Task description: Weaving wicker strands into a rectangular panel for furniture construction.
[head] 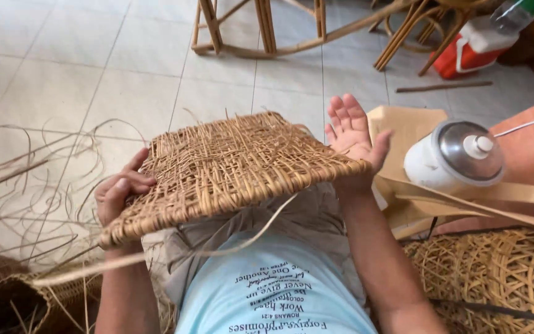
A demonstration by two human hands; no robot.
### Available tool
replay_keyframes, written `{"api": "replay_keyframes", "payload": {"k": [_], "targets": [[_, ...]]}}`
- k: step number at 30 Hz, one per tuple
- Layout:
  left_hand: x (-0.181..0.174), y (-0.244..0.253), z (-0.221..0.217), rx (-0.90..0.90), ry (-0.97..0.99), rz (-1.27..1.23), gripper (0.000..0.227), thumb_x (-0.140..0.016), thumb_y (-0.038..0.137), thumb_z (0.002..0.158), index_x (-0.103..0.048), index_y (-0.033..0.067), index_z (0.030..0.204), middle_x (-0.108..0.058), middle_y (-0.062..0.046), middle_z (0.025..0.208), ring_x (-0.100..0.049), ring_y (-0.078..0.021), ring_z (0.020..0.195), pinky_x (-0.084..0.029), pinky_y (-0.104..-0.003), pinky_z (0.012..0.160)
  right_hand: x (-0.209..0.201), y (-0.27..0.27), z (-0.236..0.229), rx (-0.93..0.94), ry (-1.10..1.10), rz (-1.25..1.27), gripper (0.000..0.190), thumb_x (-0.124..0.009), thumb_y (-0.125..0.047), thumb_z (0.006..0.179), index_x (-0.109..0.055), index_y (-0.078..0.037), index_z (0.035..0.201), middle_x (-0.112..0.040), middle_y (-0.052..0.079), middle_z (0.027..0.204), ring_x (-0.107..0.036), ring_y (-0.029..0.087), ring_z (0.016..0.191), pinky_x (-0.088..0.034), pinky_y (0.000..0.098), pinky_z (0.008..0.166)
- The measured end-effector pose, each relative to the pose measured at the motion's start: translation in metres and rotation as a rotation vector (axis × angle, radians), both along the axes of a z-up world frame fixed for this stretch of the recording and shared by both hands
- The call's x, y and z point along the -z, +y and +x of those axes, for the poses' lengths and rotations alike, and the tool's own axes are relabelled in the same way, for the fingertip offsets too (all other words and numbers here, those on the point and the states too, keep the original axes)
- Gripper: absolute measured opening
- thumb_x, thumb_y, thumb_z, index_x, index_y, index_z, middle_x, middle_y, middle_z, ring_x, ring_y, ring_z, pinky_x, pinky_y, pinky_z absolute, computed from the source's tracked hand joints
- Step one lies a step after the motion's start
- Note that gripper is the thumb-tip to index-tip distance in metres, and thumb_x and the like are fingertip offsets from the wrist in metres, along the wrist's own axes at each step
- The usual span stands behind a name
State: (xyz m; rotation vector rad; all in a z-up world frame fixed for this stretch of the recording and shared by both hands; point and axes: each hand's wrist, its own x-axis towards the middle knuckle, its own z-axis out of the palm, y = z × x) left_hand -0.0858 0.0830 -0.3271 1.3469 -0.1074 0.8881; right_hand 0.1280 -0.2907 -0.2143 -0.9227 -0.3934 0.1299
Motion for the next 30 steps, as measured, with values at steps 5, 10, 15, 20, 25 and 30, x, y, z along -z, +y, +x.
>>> {"api": "replay_keyframes", "payload": {"k": [5, 10, 15, 20, 25, 30], "targets": [[0.000, -0.013, -0.011, 0.022, 0.192, 0.090, 0.035, -0.047, 0.026, 0.102, -0.070, 0.0016, 0.111, -0.053, -0.024, 0.156, -0.037, -0.0374, 0.159, -0.025, -0.051, 0.133, 0.046, -0.024, 0.000, -0.170, 0.276, -0.062, 0.070, -0.053, -0.041, 0.100, -0.034, -0.024, 0.165, -0.039, 0.004, 0.156, -0.042, 0.029, 0.140, -0.029, 0.0512, 0.123], [-0.024, -0.061, -0.024, -0.078, 0.304, 0.098, 0.052, -0.045, 0.030, 0.103, -0.053, 0.0064, 0.148, -0.030, -0.019, 0.171, -0.025, -0.0374, 0.159, -0.018, -0.058, 0.130, 0.062, -0.040, -0.013, -0.296, 0.602, -0.055, 0.069, -0.053, -0.020, 0.097, -0.034, -0.013, 0.163, -0.046, 0.030, 0.155, -0.056, 0.048, 0.133, -0.045, 0.0623, 0.111], [-0.020, -0.065, -0.047, -0.228, 0.582, 0.240, 0.059, -0.049, 0.029, 0.104, -0.040, 0.0105, 0.159, -0.024, -0.028, 0.167, -0.018, -0.0507, 0.155, -0.016, -0.068, 0.123, 0.084, -0.050, -0.013, -0.380, 0.652, -0.177, 0.069, -0.050, -0.015, 0.096, -0.037, -0.021, 0.163, -0.032, 0.025, 0.167, -0.049, 0.048, 0.141, -0.044, 0.0602, 0.114], [-0.058, -0.075, -0.075, -0.327, 0.547, 0.723, 0.053, -0.061, 0.007, 0.096, -0.054, 0.0069, 0.149, -0.042, -0.024, 0.157, -0.035, -0.0417, 0.152, -0.029, -0.056, 0.125, 0.069, -0.041, -0.031, -0.310, 0.540, -0.249, 0.077, -0.050, -0.013, 0.090, -0.032, -0.020, 0.165, -0.031, 0.020, 0.169, -0.045, 0.041, 0.148, -0.041, 0.0524, 0.118], [-0.106, -0.127, -0.071, -0.060, 0.525, 1.161, 0.056, -0.078, 0.024, 0.083, -0.064, 0.0222, 0.137, -0.056, -0.010, 0.153, -0.039, -0.0380, 0.149, -0.027, -0.063, 0.126, 0.057, -0.032, -0.028, -0.192, 0.701, -0.221, 0.081, -0.052, -0.003, 0.081, -0.044, -0.012, 0.160, -0.059, 0.018, 0.148, -0.064, 0.033, 0.118, -0.053, 0.0460, 0.101], [-0.141, -0.162, -0.030, 0.205, 0.304, 1.241, 0.046, -0.073, 0.038, 0.093, -0.065, 0.0239, 0.136, -0.063, -0.005, 0.143, -0.051, -0.0344, 0.139, -0.034, -0.058, 0.121, 0.055, -0.029, -0.022, -0.152, 0.760, -0.236, 0.077, -0.051, -0.004, 0.084, -0.046, -0.014, 0.160, -0.064, 0.021, 0.141, -0.068, 0.033, 0.109, -0.056, 0.0457, 0.094]]}}
